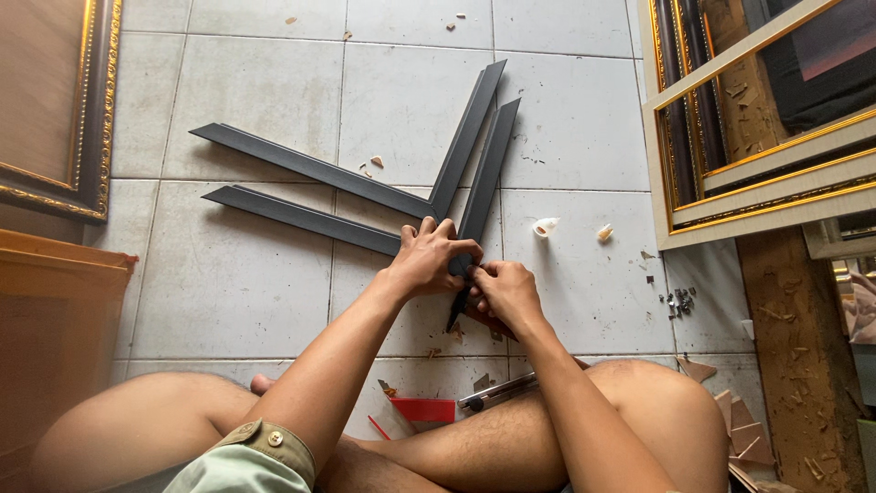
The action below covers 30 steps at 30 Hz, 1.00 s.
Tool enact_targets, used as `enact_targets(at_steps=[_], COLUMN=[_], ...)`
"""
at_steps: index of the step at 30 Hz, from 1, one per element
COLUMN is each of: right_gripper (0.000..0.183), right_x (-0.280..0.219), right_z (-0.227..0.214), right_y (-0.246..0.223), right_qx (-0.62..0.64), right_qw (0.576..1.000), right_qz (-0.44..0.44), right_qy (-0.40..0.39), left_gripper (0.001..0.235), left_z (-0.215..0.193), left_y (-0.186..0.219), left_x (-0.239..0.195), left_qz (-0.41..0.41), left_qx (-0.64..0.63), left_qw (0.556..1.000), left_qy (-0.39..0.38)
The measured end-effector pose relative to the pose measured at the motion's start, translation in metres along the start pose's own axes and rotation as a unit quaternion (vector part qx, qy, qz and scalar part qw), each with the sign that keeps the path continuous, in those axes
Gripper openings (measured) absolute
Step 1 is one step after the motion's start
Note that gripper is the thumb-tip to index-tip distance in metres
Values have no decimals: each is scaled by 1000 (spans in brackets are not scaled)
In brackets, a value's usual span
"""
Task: The person assembles a black picture frame on the floor by joining four mitered pieces. They apply glue to the corners, insert metal corner brackets, and secure them with a hammer. The process is repeated for each corner until the rectangular frame is complete.
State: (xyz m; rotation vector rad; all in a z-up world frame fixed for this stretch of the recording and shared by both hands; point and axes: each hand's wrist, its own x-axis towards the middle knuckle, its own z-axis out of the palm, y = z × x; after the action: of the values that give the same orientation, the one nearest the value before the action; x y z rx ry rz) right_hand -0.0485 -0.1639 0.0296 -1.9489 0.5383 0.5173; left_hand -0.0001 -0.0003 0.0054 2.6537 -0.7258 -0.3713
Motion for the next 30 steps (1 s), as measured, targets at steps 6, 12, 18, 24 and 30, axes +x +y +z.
enact_targets(at_steps=[6,12,18,24,30], right_gripper=[26,26,30,41,57], right_x=[9,32,14,-11,-4], right_z=[4,-6,-13,-9,-14], right_y=[8,23,-6,-22,-48], right_qx=[-18,-109,-11,-51,-134], right_qw=[1000,994,1000,989,908], right_qz=[17,-21,-3,-132,-380], right_qy=[-11,10,20,51,116], left_gripper=[42,46,93,55,36], left_z=[4,-8,0,17,-80], left_y=[-1,-3,-35,-47,-19], left_x=[2,-2,-16,-21,-40], left_qz=[-6,11,-50,-32,24], left_qx=[3,-13,46,74,-39], left_qw=[1000,999,996,992,984], left_qy=[-13,-27,52,98,170])
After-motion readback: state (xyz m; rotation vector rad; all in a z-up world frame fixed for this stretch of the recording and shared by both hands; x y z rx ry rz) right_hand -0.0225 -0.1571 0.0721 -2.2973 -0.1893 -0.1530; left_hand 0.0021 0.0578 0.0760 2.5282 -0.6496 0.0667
